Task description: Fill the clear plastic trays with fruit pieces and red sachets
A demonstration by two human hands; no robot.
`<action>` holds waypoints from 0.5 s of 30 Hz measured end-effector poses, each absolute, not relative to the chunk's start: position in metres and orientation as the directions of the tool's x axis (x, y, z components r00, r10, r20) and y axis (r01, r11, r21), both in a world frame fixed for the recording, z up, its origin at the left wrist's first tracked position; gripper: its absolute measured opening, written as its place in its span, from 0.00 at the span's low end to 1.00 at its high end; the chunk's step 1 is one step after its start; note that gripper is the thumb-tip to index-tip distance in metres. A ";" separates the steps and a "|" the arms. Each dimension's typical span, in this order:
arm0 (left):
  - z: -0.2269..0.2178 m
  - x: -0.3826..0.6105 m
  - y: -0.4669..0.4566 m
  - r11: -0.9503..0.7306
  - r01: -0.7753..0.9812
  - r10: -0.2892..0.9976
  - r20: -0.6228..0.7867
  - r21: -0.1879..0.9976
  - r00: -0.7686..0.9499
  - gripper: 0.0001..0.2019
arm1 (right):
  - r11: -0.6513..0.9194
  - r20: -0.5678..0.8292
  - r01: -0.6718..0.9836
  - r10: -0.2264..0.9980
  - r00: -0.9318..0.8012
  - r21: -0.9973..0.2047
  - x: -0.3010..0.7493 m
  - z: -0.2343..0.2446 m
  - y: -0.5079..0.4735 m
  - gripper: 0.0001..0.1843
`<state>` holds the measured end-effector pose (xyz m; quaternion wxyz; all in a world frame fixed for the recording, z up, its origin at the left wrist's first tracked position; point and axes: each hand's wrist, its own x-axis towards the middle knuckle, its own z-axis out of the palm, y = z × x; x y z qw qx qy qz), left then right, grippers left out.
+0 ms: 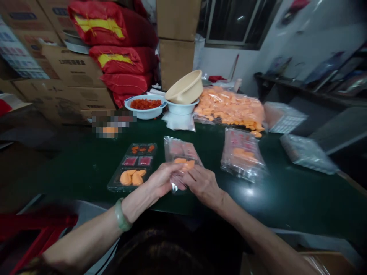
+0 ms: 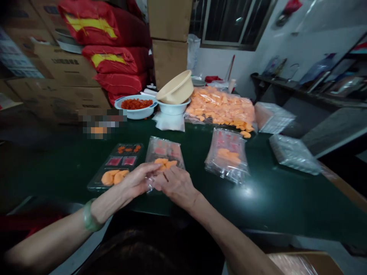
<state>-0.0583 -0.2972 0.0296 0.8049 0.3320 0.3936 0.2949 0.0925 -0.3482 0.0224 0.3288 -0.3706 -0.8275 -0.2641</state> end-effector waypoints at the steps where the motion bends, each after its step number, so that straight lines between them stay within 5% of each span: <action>1: 0.031 -0.056 -0.298 0.586 -0.270 0.760 -0.403 0.764 0.510 0.05 | 0.553 0.726 0.809 0.470 -0.502 0.201 0.099 0.030 -0.353 0.14; 7: 0.056 -0.019 -0.293 0.561 -0.277 0.701 -0.271 0.780 0.660 0.07 | 0.057 0.735 0.977 0.650 -0.192 0.204 0.169 0.061 -0.389 0.11; 15: 0.061 0.122 -0.262 0.529 -0.124 0.613 -0.277 0.840 0.740 0.05 | -0.236 0.688 0.968 0.717 0.114 0.086 0.262 0.038 -0.396 0.19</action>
